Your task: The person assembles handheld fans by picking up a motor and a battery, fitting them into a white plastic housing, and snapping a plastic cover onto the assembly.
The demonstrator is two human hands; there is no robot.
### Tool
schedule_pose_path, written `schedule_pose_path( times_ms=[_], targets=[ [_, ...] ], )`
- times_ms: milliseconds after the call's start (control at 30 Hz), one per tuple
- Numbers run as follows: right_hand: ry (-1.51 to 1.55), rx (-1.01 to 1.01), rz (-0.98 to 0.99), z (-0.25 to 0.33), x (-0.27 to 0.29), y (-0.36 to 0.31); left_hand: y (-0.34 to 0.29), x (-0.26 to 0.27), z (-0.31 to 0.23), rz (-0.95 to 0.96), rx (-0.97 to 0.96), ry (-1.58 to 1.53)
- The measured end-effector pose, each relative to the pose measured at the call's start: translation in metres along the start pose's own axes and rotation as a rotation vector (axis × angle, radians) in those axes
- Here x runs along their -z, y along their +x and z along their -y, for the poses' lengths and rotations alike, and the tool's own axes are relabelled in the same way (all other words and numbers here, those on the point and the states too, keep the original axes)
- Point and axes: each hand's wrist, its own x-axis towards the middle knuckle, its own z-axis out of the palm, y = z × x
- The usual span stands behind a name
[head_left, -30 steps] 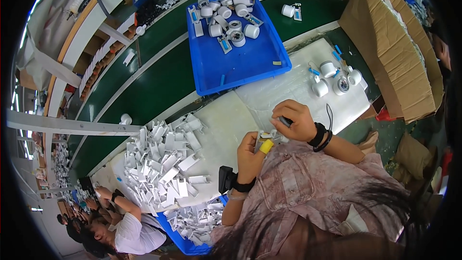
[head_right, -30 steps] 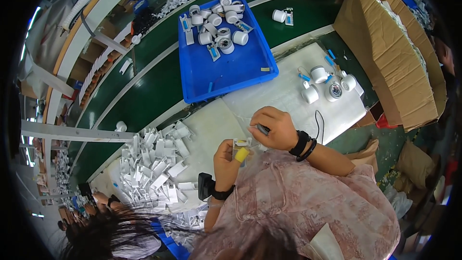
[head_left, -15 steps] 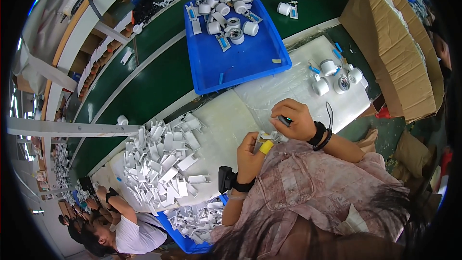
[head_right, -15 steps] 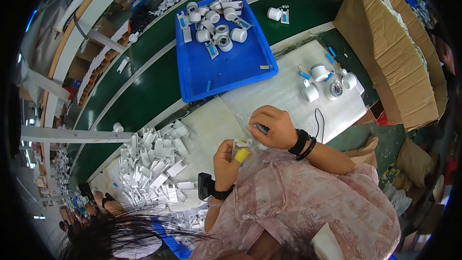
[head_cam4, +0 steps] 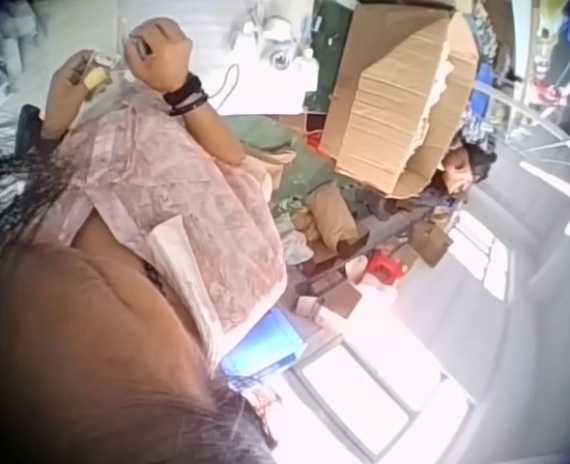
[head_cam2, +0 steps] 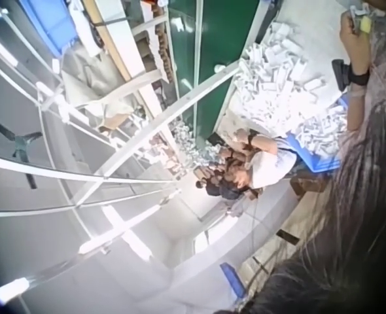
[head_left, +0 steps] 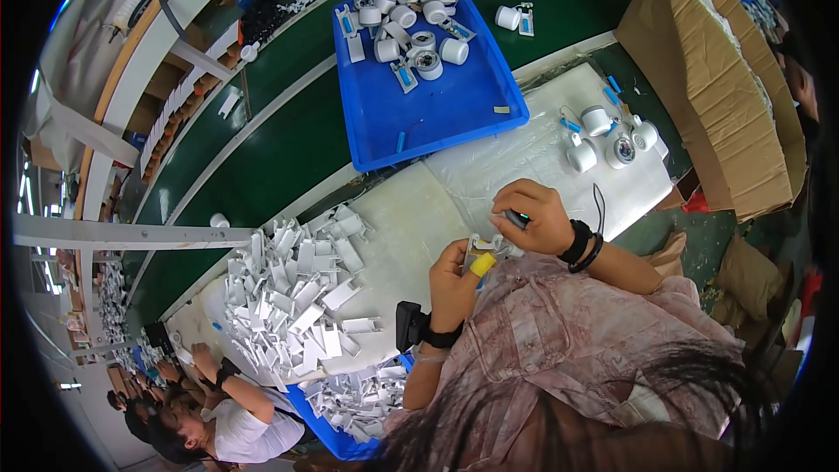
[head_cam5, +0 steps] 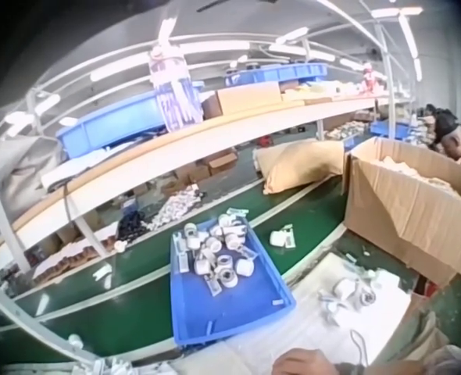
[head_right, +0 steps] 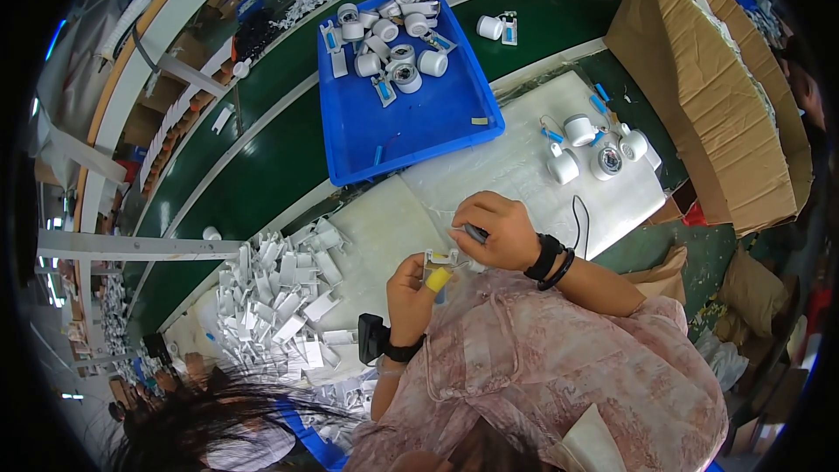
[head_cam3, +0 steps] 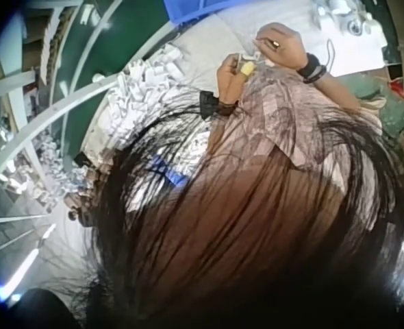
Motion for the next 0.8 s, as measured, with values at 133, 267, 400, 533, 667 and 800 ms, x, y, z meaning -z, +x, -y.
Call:
schedule_pose_path(
  times_ms=[133,267,400,533,667,800],
  targets=[
    [-0.015,0.016,-0.003,-0.0007,-0.0002,-0.0007,-0.0009,0.0018,0.0028,-0.001,-0.015,0.068],
    [-0.013,0.007,0.004,0.0016,-0.0001,-0.0005,-0.0022,0.0025,0.0014,0.015,-0.007,0.061],
    [-0.013,0.014,0.008,0.0017,-0.0007,-0.0002,-0.0026,0.0044,0.0016,0.023,-0.028,0.120],
    [-0.014,0.007,0.009,0.0012,0.0001,-0.0014,-0.0021,0.0019,-0.0029,0.035,0.014,0.043],
    [-0.013,0.006,0.012,0.0018,-0.0002,-0.0013,-0.0020,0.0024,0.0014,0.019,0.000,0.077],
    [-0.010,0.005,0.016,0.0019,-0.0008,-0.0016,-0.0015,0.0038,0.0005,0.054,-0.008,0.035]
  ],
)
